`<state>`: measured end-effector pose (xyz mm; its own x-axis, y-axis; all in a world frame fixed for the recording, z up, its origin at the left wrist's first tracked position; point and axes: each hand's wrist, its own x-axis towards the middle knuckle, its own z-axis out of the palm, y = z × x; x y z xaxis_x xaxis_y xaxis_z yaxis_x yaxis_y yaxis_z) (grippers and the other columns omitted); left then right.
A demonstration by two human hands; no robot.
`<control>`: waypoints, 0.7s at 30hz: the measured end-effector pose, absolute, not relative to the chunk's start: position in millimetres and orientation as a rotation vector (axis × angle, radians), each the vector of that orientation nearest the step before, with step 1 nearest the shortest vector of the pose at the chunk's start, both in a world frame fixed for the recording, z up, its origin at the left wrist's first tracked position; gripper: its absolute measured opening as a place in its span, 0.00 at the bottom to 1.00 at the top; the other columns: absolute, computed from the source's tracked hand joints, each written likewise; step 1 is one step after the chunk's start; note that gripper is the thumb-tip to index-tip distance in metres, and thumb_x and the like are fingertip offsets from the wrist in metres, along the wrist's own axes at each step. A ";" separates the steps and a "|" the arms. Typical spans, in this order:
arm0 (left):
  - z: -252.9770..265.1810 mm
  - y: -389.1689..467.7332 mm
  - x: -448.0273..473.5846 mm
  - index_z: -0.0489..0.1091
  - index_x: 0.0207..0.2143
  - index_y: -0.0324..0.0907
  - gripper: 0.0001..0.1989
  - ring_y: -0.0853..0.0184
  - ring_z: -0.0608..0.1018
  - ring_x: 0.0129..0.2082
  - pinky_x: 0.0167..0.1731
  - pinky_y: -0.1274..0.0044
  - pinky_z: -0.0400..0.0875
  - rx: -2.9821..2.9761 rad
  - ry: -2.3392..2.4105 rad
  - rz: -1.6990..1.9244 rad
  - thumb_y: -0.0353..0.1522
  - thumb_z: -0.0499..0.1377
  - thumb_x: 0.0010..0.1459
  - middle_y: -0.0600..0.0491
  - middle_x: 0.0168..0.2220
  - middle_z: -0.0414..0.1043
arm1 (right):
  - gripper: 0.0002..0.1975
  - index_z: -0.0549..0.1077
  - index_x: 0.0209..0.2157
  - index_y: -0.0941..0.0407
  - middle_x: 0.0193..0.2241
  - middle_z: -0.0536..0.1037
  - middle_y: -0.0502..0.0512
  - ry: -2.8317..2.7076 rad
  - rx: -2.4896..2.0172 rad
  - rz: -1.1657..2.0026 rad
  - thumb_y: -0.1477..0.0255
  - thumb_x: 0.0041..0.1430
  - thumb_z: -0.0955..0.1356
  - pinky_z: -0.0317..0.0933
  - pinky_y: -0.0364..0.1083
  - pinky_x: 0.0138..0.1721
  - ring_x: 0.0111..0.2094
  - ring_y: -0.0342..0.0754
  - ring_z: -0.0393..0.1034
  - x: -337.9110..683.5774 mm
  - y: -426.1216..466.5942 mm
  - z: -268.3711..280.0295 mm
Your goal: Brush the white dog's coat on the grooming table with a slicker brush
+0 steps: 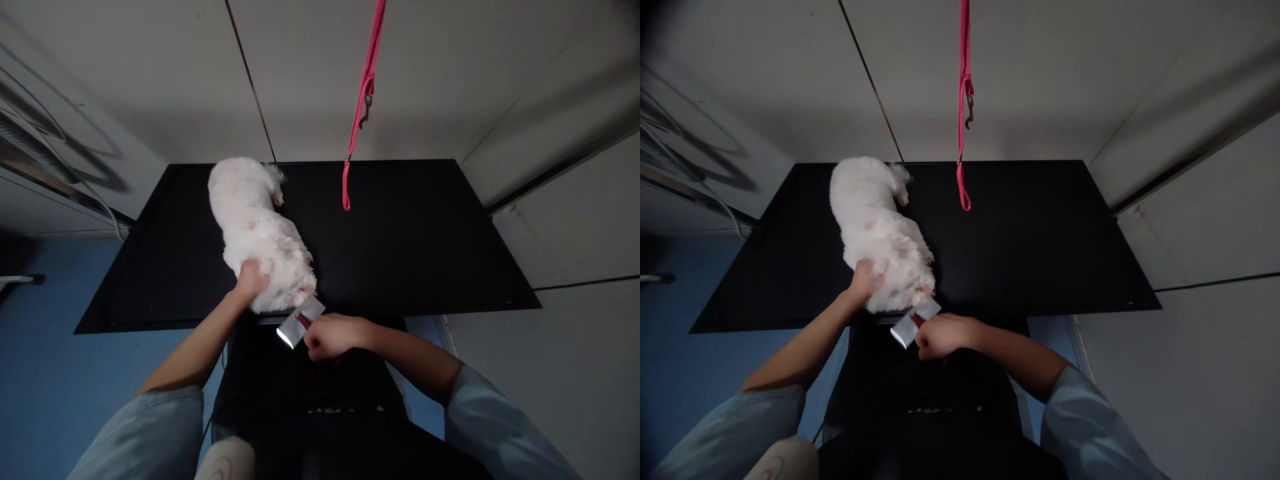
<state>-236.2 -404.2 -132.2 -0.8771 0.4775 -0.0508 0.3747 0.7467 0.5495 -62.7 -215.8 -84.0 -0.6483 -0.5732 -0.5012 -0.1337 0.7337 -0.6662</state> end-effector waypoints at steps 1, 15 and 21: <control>-127.7 -402.3 -231.5 0.65 0.26 0.43 0.11 0.56 0.74 0.37 0.46 0.65 0.68 0.683 2.785 0.799 0.40 0.52 0.54 0.47 0.29 0.70 | 0.09 0.76 0.29 0.54 0.26 0.77 0.49 2.247 -0.504 -0.766 0.66 0.55 0.65 0.52 0.41 0.27 0.27 0.42 0.68 -61.9 -215.5 -85.1; -140.8 -355.0 -214.8 0.72 0.34 0.38 0.12 0.46 0.72 0.51 0.56 0.59 0.59 0.704 2.904 0.974 0.36 0.60 0.48 0.39 0.41 0.75 | 0.14 0.77 0.40 0.57 0.36 0.80 0.55 2.282 -0.344 -0.966 0.75 0.62 0.60 0.60 0.42 0.37 0.35 0.46 0.73 -42.8 -199.1 -107.8; -169.2 -406.7 -221.9 0.68 0.42 0.37 0.20 0.52 0.73 0.52 0.58 0.61 0.62 0.211 2.778 1.690 0.40 0.61 0.50 0.40 0.46 0.75 | 0.19 0.75 0.47 0.53 0.46 0.78 0.54 2.210 -0.550 -1.189 0.80 0.60 0.60 0.61 0.44 0.47 0.44 0.47 0.72 -54.7 -199.9 -103.4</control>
<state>-221.9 -406.7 -169.2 -0.9848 0.0497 0.1666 0.1708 0.4557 0.8736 -54.7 -199.9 -103.4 -0.7559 -0.5898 -0.2840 -0.0881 0.5215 -0.8487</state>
